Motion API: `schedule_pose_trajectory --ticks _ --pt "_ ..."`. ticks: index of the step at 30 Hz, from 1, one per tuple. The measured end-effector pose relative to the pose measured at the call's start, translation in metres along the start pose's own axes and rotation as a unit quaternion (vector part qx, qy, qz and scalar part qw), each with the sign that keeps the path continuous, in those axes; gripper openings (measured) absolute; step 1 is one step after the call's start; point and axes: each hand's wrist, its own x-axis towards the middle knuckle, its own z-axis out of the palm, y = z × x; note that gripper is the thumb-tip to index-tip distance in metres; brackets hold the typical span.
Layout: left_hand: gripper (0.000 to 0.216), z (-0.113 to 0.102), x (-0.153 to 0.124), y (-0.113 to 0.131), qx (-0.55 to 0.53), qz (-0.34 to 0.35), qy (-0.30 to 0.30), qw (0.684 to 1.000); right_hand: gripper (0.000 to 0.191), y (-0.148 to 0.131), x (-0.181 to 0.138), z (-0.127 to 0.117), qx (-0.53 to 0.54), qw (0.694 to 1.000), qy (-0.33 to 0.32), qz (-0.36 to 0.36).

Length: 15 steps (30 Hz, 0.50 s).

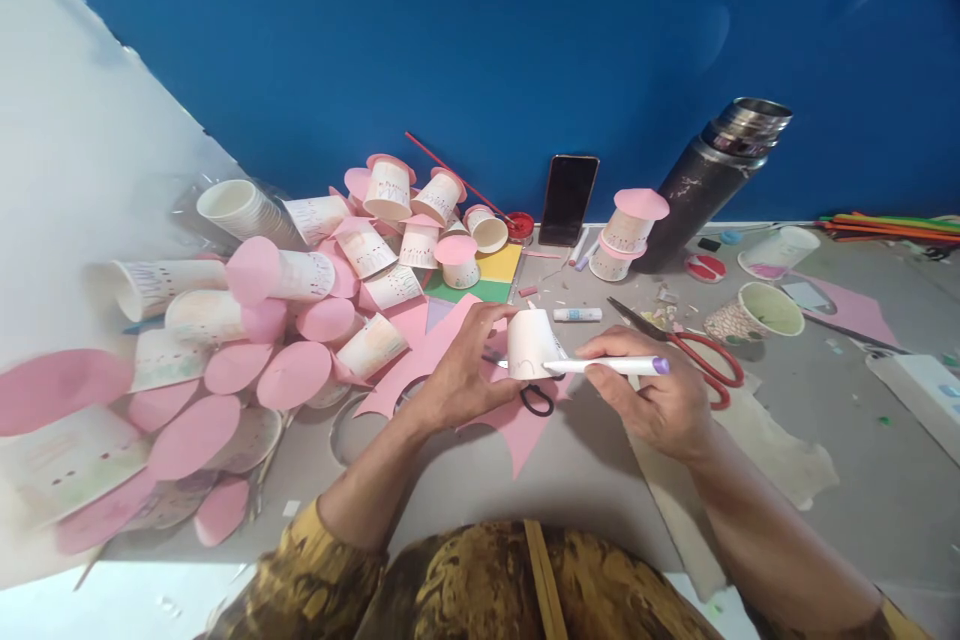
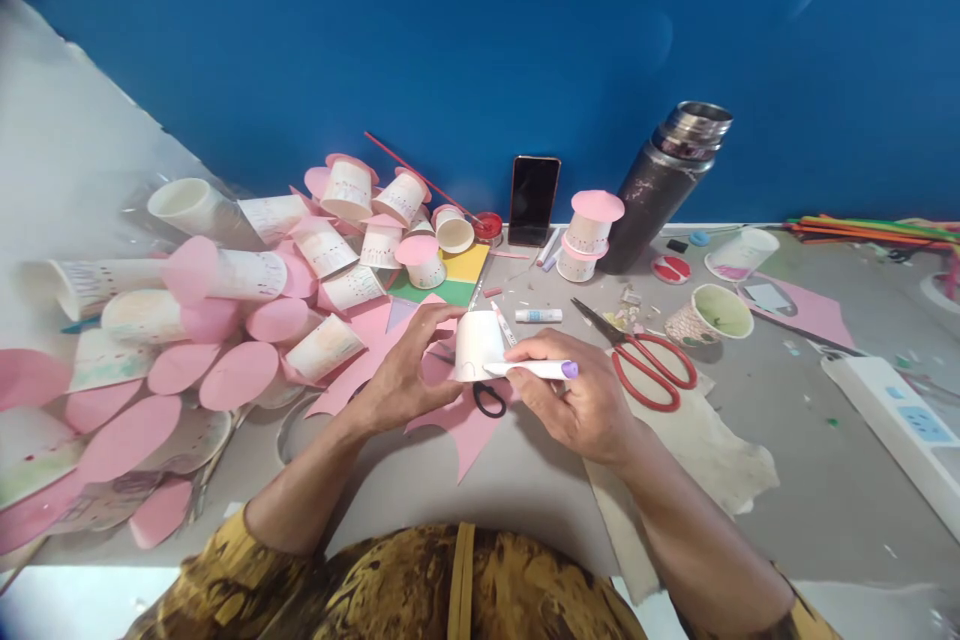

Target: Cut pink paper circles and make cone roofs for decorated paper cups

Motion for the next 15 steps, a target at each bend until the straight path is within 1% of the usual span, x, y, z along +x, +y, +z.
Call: schedule_pose_trajectory --ticks 2,6,12,15 --pt "0.070 0.0001 0.0000 0.0006 -0.004 -0.009 -0.003 1.000 0.007 0.0004 -0.0014 0.0016 -0.008 1.000 -0.003 0.010" --pt "0.069 0.0011 0.0000 0.0012 -0.025 -0.023 -0.009 0.999 0.007 0.0007 -0.0015 0.0013 0.001 1.000 0.004 -0.009" --pt "0.070 0.0014 -0.0010 -0.0001 -0.043 -0.038 -0.012 0.998 0.008 0.0000 0.0014 -0.0001 0.017 0.999 -0.035 -0.020" --pt "0.071 0.0027 -0.0012 -0.0008 -0.061 -0.035 -0.018 0.997 0.008 0.0014 0.0014 0.0003 0.009 0.999 -0.025 -0.021"
